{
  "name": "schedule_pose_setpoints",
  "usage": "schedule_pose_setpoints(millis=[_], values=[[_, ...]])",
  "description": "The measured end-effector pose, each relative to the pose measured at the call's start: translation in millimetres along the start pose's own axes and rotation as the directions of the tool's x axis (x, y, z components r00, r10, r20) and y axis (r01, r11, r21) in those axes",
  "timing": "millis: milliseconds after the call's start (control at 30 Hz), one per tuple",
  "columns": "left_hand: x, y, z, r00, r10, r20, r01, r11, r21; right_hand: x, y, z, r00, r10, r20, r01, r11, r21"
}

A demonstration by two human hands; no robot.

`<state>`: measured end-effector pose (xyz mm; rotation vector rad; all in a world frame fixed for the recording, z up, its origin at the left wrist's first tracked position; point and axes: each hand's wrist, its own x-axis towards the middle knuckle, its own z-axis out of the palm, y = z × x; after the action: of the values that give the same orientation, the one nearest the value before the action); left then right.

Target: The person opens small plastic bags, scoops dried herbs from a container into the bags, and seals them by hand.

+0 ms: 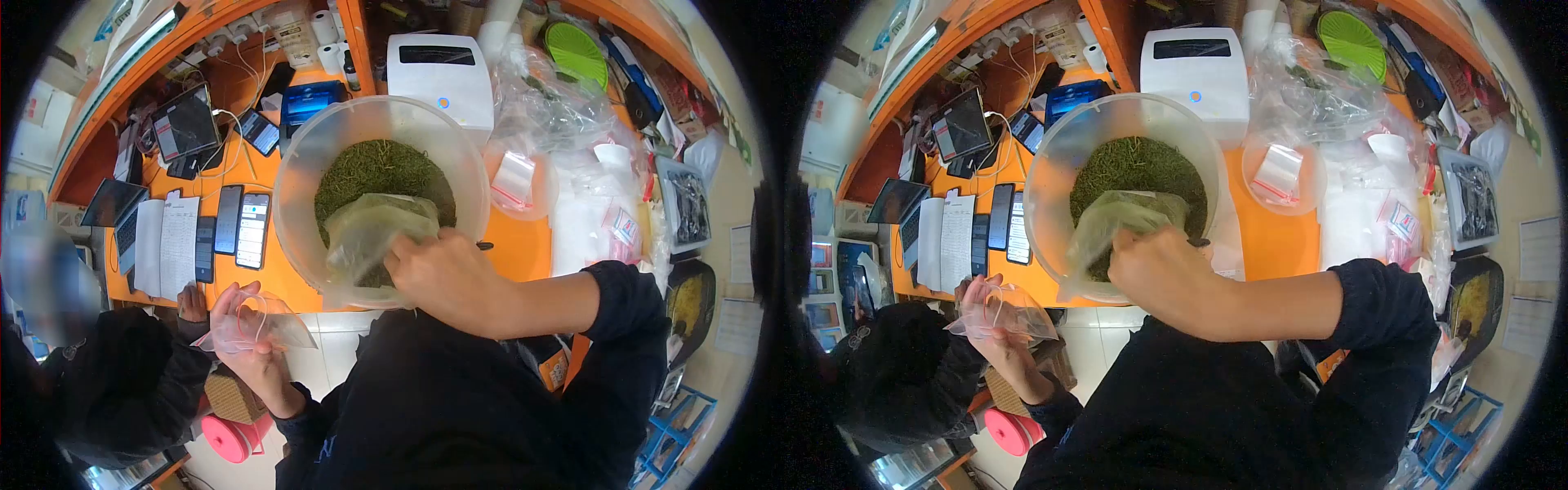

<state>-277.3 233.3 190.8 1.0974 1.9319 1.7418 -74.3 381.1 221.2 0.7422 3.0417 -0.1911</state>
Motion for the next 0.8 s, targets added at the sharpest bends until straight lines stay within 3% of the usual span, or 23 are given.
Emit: schedule_pose_setpoints(millis=[133, 200, 433, 800], values=[[1.6, -2.3, -1.2, 1.0, 0.008, -0.001, -0.008, 1.0, 0.019, -4.4, 12.0, -18.8, 0.989, -0.053, 0.137, 0.027, 0.982, 0.186], [1.2, -4.9, -1.6, 1.0, 0.014, -0.008, -0.013, 1.0, 0.014, -9.1, 24.9, -22.3, 0.997, -0.023, 0.073, -0.003, 0.945, 0.326], [3.3, 4.3, 2.4, 0.998, 0.002, -0.069, -0.005, 0.999, -0.047, -29.6, 52.6, -23.7, 0.973, 0.23, 0.035, -0.197, 0.736, 0.647], [4.9, 10.7, 10.7, 0.997, 0.044, -0.069, -0.054, 0.986, -0.155, -48.7, 59.5, -7.8, 0.971, 0.238, 0.026, -0.184, 0.675, 0.715]])
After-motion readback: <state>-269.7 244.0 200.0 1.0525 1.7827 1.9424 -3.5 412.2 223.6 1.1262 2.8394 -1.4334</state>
